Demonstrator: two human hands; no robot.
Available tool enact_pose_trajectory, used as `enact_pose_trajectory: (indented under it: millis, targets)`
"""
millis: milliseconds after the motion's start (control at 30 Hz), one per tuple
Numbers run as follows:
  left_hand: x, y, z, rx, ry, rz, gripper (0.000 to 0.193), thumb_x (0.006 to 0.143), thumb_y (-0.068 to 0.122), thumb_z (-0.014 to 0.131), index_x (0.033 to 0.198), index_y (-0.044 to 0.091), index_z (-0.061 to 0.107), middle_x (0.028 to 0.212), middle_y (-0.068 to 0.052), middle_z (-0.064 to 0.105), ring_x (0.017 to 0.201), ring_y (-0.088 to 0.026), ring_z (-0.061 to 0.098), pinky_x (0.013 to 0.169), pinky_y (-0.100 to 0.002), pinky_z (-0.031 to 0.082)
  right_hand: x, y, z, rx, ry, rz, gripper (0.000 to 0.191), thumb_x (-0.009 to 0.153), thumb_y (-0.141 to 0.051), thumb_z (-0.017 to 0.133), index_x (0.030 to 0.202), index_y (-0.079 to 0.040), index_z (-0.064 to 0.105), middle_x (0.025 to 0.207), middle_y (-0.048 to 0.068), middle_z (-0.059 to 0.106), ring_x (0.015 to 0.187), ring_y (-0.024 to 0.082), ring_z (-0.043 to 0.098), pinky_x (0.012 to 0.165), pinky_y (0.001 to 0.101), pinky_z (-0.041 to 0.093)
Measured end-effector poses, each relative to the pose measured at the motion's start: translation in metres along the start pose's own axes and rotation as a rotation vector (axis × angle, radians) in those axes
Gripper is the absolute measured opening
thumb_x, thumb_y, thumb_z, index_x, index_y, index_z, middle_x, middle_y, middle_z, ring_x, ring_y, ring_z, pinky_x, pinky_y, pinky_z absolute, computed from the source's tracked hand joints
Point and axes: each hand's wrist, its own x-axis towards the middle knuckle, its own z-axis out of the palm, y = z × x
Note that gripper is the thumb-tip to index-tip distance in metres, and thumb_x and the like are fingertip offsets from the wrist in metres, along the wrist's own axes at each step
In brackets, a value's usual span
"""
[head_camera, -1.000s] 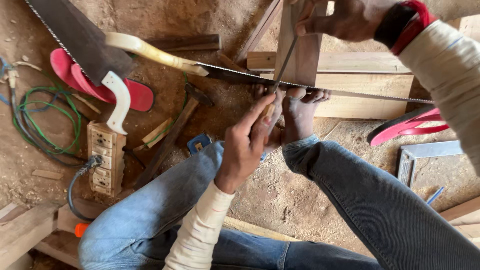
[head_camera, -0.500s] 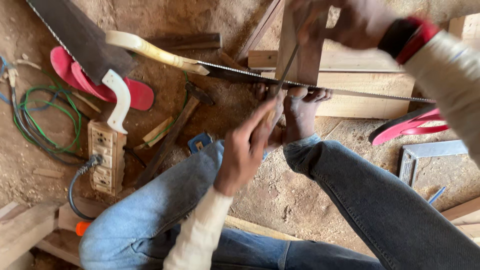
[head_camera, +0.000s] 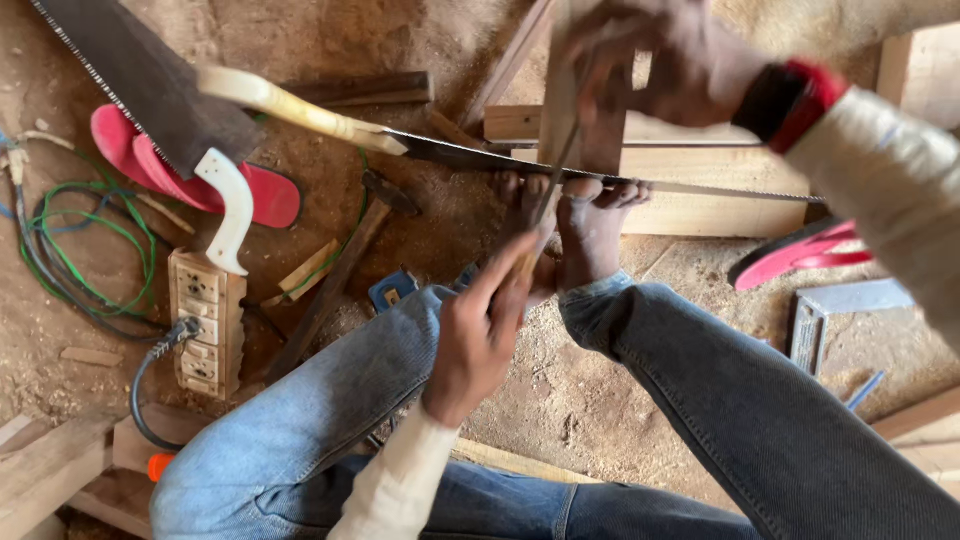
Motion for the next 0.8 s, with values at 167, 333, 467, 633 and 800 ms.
enact_pose_trajectory:
  millis: [167,333,467,633,800]
  targets:
    - [0.023,0.003,0.001,-0.010,-0.023,0.061,0.039,0.116,0.017,0.049,0.154,0.011,0.051,0.106,-0.014,0.078,0.070,-0.010,0.074,0.056,-0.025,0.063,0.002,0.005,0.005,-0.071,-0.057,0.017,0.062,0.083,-0.008,0.058,0.132,-0.016,0.020,0.116,0.017,0.028,0.114,0.031,0.033,0.102,0.0497,0.032]
    - [-0.024,0.039,-0.022,0.025,-0.038,-0.109,0.042,0.108,0.016,0.048,0.150,0.010,0.052,0.100,-0.011,0.081,0.045,-0.008,0.049,0.035,-0.024,0.040,0.024,-0.020,-0.019,-0.261,0.128,-0.126,0.087,0.098,-0.039,0.078,0.147,-0.004,0.016,0.123,0.034,0.024,0.119,0.046,0.033,0.102,0.0588,0.033]
    - [-0.023,0.027,-0.010,0.063,-0.061,-0.182,0.042,0.108,0.016,0.051,0.151,0.012,0.055,0.084,-0.012,0.076,0.047,-0.008,0.052,0.036,-0.023,0.042,0.031,-0.022,-0.029,-0.167,-0.026,-0.075,0.087,0.100,-0.036,0.083,0.153,-0.005,0.021,0.135,0.030,0.031,0.123,0.039,0.036,0.102,0.0567,0.036]
    - [0.032,-0.005,0.020,0.062,0.054,0.203,0.038,0.117,0.016,0.048,0.155,0.013,0.050,0.130,-0.019,0.070,0.081,-0.015,0.072,0.062,-0.025,0.063,0.005,-0.018,-0.025,0.030,-0.082,-0.031,0.077,0.093,-0.037,0.082,0.139,-0.009,0.027,0.115,0.022,0.033,0.114,0.037,0.037,0.103,0.0620,0.034]
    - [0.014,0.018,0.005,-0.017,0.020,0.070,0.037,0.114,0.015,0.048,0.151,0.012,0.052,0.139,-0.022,0.066,0.069,-0.010,0.075,0.050,-0.021,0.063,0.103,-0.054,-0.112,-0.092,0.052,-0.029,0.073,0.100,-0.034,0.083,0.137,-0.008,0.026,0.123,0.028,0.034,0.116,0.039,0.036,0.109,0.0670,0.028]
